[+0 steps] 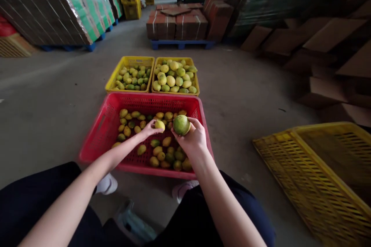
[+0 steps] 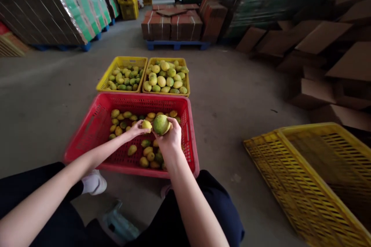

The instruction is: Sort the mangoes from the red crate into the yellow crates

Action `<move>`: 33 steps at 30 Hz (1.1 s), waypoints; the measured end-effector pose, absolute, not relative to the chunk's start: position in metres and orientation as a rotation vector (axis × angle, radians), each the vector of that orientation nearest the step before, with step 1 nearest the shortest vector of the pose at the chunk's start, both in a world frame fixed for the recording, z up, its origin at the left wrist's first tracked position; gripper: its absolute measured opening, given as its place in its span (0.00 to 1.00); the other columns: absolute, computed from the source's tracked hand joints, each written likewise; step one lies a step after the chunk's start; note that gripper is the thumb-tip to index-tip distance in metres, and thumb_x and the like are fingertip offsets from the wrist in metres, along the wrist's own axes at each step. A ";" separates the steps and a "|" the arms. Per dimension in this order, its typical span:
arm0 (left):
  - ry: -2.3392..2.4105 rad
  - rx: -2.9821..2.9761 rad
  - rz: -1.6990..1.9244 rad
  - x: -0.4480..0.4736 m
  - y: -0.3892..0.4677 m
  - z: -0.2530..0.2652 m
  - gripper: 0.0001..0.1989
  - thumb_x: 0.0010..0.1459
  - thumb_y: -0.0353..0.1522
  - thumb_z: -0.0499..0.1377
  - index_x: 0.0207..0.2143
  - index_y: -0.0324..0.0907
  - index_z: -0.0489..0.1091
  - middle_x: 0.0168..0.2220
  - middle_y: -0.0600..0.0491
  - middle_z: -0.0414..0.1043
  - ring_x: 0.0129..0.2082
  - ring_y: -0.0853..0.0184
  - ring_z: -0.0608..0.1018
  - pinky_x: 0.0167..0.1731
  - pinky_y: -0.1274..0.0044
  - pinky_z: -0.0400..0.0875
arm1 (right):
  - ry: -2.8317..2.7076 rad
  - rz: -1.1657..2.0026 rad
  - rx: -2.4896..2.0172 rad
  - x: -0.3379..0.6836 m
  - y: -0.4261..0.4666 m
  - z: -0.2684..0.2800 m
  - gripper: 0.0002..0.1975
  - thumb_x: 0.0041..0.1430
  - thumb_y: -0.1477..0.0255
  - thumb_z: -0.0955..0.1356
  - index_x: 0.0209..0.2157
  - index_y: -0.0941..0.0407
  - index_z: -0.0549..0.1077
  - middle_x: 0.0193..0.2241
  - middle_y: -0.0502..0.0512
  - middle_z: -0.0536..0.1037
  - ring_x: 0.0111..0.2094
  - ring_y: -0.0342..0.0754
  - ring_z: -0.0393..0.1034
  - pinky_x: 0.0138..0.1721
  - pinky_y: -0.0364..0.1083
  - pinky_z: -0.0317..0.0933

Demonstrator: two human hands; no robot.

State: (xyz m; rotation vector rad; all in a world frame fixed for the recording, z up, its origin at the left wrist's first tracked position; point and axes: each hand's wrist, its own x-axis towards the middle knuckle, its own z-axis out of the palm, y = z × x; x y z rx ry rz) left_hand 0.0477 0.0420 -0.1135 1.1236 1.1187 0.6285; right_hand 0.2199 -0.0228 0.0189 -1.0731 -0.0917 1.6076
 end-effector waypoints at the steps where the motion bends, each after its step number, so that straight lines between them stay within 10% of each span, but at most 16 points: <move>1: 1.102 1.102 0.676 0.040 0.048 -0.102 0.30 0.43 0.42 0.70 0.47 0.43 0.65 0.43 0.51 0.71 0.41 0.67 0.74 0.40 0.76 0.68 | -0.095 1.591 -1.029 0.216 -0.022 0.020 0.06 0.48 0.69 0.64 0.31 0.53 0.65 0.28 0.51 0.75 0.36 0.50 0.74 0.38 0.50 0.70; 8: 0.848 0.924 0.865 -0.027 0.019 -0.012 0.32 0.40 0.48 0.70 0.46 0.43 0.69 0.41 0.49 0.74 0.38 0.65 0.76 0.32 0.79 0.68 | -0.117 1.600 -0.904 0.179 -0.021 0.031 0.08 0.51 0.68 0.70 0.31 0.54 0.67 0.23 0.48 0.76 0.29 0.46 0.73 0.32 0.46 0.71; 14: 0.816 0.753 0.971 -0.039 -0.014 0.012 0.25 0.50 0.48 0.65 0.42 0.38 0.72 0.37 0.47 0.75 0.35 0.68 0.76 0.32 0.80 0.71 | -0.300 1.859 -1.018 0.158 -0.026 0.024 0.21 0.58 0.54 0.65 0.24 0.56 0.67 0.15 0.48 0.71 0.11 0.37 0.54 0.11 0.37 0.49; 23: 0.781 0.882 1.131 -0.026 -0.004 0.061 0.21 0.49 0.41 0.68 0.41 0.38 0.72 0.35 0.50 0.75 0.33 0.69 0.76 0.30 0.81 0.69 | -0.575 1.626 -0.560 0.163 -0.013 0.023 0.14 0.44 0.71 0.75 0.37 0.52 0.76 0.36 0.49 0.82 0.41 0.50 0.76 0.46 0.50 0.70; 28: 0.819 1.154 1.271 -0.030 0.009 0.067 0.27 0.43 0.39 0.71 0.46 0.43 0.69 0.44 0.50 0.74 0.45 0.63 0.76 0.44 0.75 0.70 | -0.736 1.468 -0.687 0.159 0.005 0.031 0.16 0.46 0.60 0.74 0.37 0.52 0.76 0.36 0.51 0.81 0.40 0.51 0.75 0.41 0.49 0.70; 33: 0.825 1.480 1.339 -0.040 0.014 0.070 0.28 0.43 0.36 0.71 0.46 0.46 0.67 0.47 0.50 0.72 0.46 0.62 0.75 0.47 0.71 0.70 | -1.034 0.960 -0.764 0.148 0.006 0.036 0.28 0.40 0.71 0.78 0.45 0.50 0.70 0.45 0.51 0.77 0.46 0.50 0.73 0.46 0.49 0.68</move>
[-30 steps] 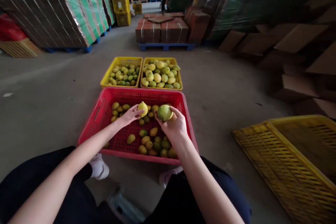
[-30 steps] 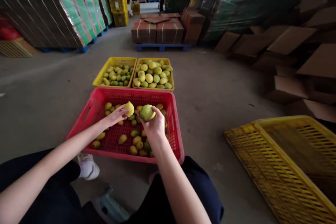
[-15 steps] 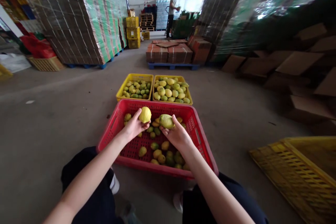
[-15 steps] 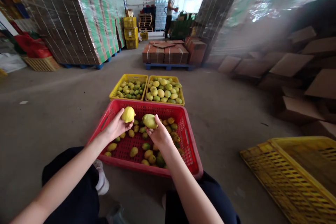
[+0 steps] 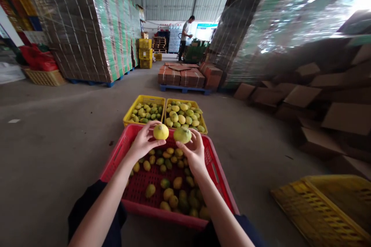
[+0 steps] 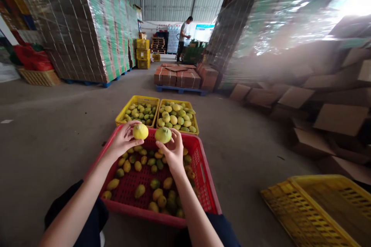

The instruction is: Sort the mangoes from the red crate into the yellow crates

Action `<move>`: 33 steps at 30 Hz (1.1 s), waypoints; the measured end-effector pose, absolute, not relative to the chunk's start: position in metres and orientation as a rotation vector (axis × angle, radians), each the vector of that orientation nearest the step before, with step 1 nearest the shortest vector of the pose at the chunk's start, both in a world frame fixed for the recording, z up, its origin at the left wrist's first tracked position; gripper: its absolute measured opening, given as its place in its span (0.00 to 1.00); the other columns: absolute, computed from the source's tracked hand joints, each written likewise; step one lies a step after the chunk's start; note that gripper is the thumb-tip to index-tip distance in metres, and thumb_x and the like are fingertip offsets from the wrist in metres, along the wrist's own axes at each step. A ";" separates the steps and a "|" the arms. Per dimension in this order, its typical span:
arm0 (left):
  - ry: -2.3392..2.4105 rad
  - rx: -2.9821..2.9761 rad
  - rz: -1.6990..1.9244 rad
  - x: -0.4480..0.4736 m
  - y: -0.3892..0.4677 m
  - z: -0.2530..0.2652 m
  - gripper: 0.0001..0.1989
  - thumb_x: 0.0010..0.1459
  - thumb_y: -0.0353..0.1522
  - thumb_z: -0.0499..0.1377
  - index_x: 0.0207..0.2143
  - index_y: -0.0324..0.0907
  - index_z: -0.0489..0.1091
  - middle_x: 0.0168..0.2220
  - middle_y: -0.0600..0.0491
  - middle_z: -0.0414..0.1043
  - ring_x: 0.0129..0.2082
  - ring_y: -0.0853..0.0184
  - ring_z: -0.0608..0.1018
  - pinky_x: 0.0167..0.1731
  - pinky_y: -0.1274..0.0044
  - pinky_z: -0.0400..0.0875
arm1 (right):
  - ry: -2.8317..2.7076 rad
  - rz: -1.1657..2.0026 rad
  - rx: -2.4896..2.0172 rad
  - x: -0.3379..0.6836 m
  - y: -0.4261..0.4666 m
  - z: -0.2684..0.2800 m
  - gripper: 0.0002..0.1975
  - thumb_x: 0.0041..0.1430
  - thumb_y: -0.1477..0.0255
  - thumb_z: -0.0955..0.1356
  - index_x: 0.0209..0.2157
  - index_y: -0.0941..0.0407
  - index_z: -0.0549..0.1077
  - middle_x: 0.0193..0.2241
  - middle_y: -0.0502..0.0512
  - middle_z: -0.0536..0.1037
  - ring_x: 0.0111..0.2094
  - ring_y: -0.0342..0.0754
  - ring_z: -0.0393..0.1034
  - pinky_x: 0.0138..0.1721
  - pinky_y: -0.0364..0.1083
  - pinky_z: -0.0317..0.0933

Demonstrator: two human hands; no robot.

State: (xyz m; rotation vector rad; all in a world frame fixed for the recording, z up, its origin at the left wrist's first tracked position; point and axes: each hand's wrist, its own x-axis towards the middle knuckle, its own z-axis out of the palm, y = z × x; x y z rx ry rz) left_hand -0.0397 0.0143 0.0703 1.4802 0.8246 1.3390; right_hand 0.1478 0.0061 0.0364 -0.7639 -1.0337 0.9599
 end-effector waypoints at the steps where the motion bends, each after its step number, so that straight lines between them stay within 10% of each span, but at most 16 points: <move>1: 0.843 1.598 1.364 -0.041 0.014 0.071 0.27 0.43 0.35 0.71 0.46 0.46 0.68 0.48 0.49 0.71 0.47 0.62 0.75 0.48 0.70 0.69 | -1.098 0.851 -0.764 0.146 0.004 0.036 0.29 0.40 0.73 0.78 0.46 0.49 0.69 0.48 0.52 0.75 0.48 0.51 0.72 0.47 0.50 0.68; 14: 0.815 2.161 1.430 -0.044 0.008 0.074 0.22 0.49 0.33 0.68 0.47 0.47 0.70 0.47 0.49 0.71 0.51 0.61 0.72 0.56 0.64 0.63 | -1.445 0.185 -0.813 0.144 -0.010 0.030 0.27 0.50 0.79 0.73 0.50 0.49 0.67 0.53 0.57 0.73 0.55 0.53 0.68 0.54 0.57 0.65; 25: 0.715 1.009 1.072 -0.038 0.020 0.058 0.30 0.39 0.46 0.71 0.41 0.36 0.73 0.40 0.46 0.76 0.42 0.60 0.78 0.41 0.73 0.73 | -0.934 1.343 -0.782 0.149 -0.005 0.045 0.23 0.41 0.55 0.76 0.33 0.54 0.69 0.25 0.48 0.77 0.23 0.47 0.73 0.19 0.45 0.68; 33: 0.613 0.683 1.059 -0.033 0.022 0.056 0.12 0.53 0.28 0.63 0.42 0.39 0.71 0.38 0.50 0.77 0.38 0.67 0.78 0.42 0.76 0.73 | -0.817 1.403 -0.698 0.147 0.004 0.037 0.19 0.45 0.56 0.75 0.31 0.55 0.70 0.26 0.49 0.76 0.27 0.46 0.72 0.24 0.43 0.68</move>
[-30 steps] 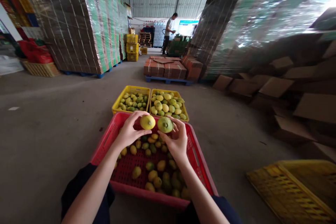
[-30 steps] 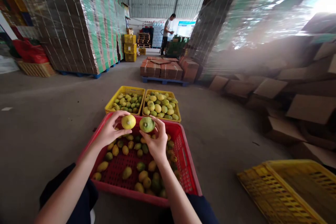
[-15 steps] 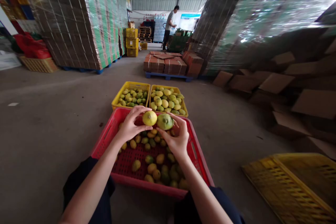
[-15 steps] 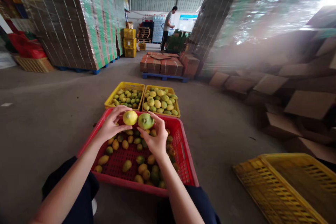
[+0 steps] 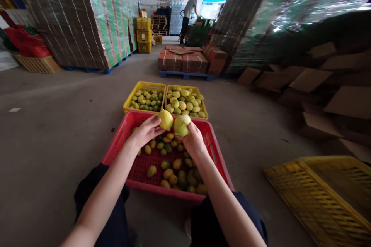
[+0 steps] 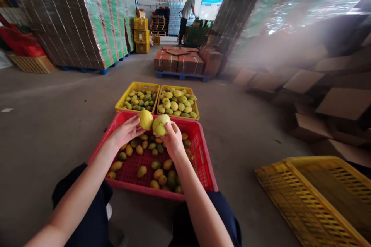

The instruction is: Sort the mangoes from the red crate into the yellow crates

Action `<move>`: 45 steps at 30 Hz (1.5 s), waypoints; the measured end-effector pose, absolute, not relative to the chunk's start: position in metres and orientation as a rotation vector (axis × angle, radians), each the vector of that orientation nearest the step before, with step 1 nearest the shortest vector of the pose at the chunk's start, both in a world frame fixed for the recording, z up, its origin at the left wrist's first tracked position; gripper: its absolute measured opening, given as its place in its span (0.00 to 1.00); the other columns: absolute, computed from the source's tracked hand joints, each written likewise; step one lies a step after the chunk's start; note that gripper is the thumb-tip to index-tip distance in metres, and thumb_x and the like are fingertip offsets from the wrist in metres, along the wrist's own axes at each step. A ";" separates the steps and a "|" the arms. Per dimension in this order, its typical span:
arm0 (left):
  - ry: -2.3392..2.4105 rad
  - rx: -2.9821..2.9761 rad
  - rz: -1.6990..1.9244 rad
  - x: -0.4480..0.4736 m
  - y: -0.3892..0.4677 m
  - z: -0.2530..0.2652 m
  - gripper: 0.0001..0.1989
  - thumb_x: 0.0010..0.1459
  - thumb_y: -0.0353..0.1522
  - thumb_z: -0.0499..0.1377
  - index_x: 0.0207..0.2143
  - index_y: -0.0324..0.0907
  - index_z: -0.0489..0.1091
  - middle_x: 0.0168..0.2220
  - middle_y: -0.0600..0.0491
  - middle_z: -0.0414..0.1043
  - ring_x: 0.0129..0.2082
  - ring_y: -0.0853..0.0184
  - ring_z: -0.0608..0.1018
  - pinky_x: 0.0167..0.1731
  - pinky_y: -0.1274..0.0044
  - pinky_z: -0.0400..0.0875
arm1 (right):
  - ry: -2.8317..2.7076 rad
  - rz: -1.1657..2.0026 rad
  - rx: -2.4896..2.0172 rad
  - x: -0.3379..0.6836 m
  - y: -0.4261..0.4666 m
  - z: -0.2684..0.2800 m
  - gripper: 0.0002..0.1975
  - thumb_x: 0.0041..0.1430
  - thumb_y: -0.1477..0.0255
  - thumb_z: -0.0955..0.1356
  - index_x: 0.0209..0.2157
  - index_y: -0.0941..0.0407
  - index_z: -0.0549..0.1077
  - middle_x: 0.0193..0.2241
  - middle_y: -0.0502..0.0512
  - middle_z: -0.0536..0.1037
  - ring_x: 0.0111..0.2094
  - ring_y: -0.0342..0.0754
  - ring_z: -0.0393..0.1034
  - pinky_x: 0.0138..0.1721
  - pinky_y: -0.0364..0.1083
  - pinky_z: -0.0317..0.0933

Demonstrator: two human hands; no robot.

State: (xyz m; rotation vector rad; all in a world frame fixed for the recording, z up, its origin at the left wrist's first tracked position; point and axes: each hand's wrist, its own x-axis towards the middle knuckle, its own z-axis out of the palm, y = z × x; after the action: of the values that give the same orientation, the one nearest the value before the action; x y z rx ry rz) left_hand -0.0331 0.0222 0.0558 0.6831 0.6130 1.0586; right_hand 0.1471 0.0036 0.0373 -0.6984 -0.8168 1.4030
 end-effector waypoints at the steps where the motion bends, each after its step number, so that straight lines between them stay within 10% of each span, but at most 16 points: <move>1: 0.593 0.636 1.086 -0.032 0.022 0.057 0.11 0.54 0.26 0.61 0.41 0.39 0.72 0.37 0.50 0.77 0.37 0.68 0.78 0.41 0.76 0.73 | -0.819 1.407 -0.668 0.148 0.004 0.038 0.16 0.47 0.59 0.74 0.31 0.54 0.70 0.28 0.49 0.77 0.29 0.45 0.73 0.27 0.43 0.68; 12: 0.747 0.330 1.087 0.002 0.017 0.037 0.17 0.62 0.39 0.48 0.30 0.37 0.69 0.19 0.51 0.70 0.13 0.73 0.67 0.11 0.84 0.56 | -0.359 1.670 -0.658 0.135 0.009 0.017 0.10 0.53 0.63 0.66 0.29 0.55 0.71 0.23 0.51 0.76 0.24 0.45 0.71 0.21 0.42 0.66; 31: 0.603 0.140 1.368 0.016 0.010 0.005 0.08 0.54 0.31 0.52 0.33 0.43 0.70 0.34 0.51 0.77 0.40 0.70 0.78 0.41 0.79 0.73 | -0.206 1.586 -0.561 0.120 0.014 -0.015 0.08 0.53 0.64 0.67 0.31 0.54 0.74 0.29 0.50 0.80 0.33 0.47 0.76 0.42 0.50 0.72; 45: 0.527 -0.089 1.383 0.014 0.019 0.013 0.02 0.56 0.28 0.58 0.29 0.40 0.68 0.27 0.56 0.73 0.30 0.73 0.77 0.38 0.80 0.75 | -0.159 1.537 -0.650 0.129 0.021 -0.008 0.07 0.50 0.66 0.70 0.27 0.53 0.70 0.22 0.46 0.77 0.27 0.45 0.74 0.30 0.44 0.71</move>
State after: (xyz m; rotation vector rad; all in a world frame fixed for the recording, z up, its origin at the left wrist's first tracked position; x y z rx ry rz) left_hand 0.0138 0.0187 0.0133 -0.0892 0.5269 1.3826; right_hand 0.1286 0.0207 -0.0079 -0.6501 -0.1586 1.5367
